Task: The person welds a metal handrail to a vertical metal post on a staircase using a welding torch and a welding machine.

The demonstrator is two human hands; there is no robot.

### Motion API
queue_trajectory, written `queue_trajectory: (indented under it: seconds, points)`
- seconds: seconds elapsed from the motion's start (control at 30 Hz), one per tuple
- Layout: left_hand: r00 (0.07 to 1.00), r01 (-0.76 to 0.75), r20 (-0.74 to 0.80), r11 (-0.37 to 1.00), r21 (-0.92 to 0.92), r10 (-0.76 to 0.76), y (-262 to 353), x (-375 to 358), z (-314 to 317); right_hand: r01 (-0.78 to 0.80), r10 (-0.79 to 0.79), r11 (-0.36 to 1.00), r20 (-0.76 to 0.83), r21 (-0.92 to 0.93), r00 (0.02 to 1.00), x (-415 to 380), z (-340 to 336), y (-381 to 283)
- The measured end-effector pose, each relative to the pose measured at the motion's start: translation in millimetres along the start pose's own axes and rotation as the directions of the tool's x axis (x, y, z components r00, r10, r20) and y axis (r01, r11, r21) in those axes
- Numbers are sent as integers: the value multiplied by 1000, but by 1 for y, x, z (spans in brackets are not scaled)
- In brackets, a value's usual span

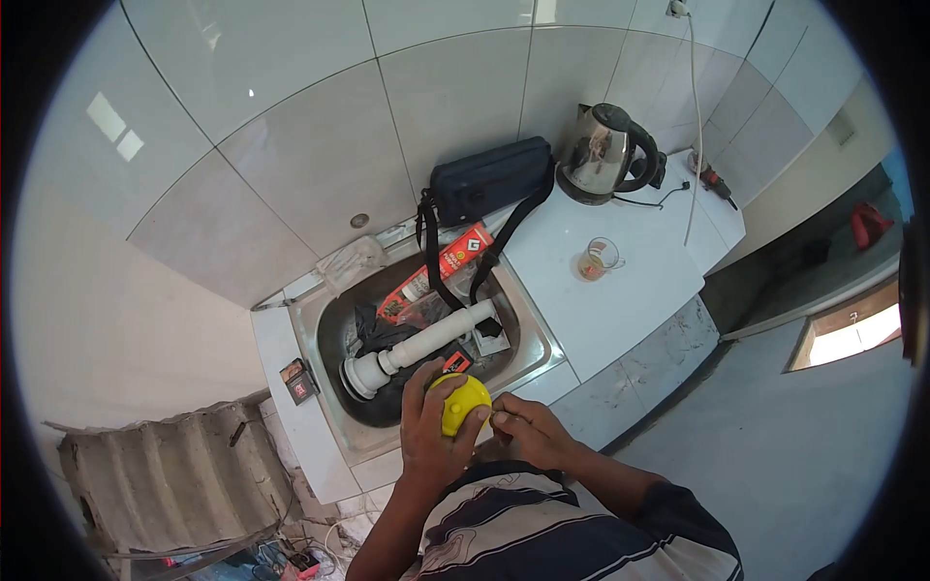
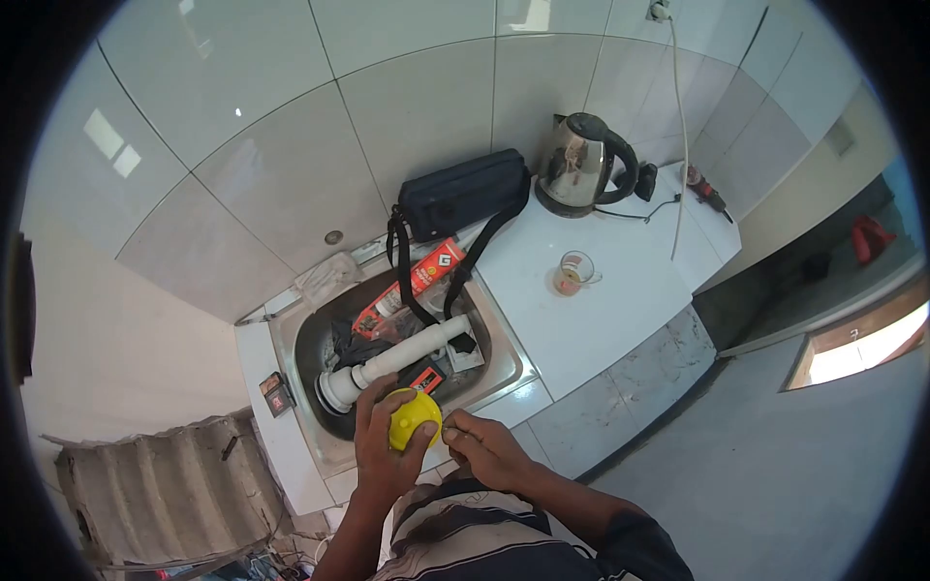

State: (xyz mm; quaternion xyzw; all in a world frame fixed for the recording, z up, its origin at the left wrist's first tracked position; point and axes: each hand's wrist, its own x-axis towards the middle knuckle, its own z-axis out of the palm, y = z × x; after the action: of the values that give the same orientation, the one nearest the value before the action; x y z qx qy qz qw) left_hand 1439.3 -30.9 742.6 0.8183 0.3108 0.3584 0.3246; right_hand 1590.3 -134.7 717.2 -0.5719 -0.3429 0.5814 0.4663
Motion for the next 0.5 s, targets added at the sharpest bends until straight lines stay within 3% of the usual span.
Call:
queue_trajectory:
  seconds: [0.07, 0.3, 0.37, 0.4, 0.43, 0.47, 0.5]
  points:
    - [997, 66, 35, 997, -29, -64, -3, 6, 6, -10, 11, 998, -13, 69, 1000, -1, -5, 5]
    - [996, 32, 84, 999, -13, -31, -3, 18, 5, 16, -8, 998, -139, 60, 990, 13, -16, 13]
    - [999, 52, -2, 993, -107, -53, -10, 13, -4, 57, -21, 990, -264, 128, 964, 29, -28, 13]
    - [996, 84, -3, 990, -112, -85, -20, 5, -11, 55, -22, 991, -258, 123, 966, 39, -35, 20]
    - [996, 86, -12, 990, -112, -88, -32, -7, -19, 53, -29, 997, -364, 56, 931, 53, -45, 32]
    - [987, 150, -52, 988, -43, -152, -45, -21, -28, 45, -45, 999, -463, -10, 885, 67, -56, 43]
    - [972, 216, -97, 976, 22, -213, -57, -36, -37, 46, -49, 999, -453, -18, 890, 80, -68, 51]
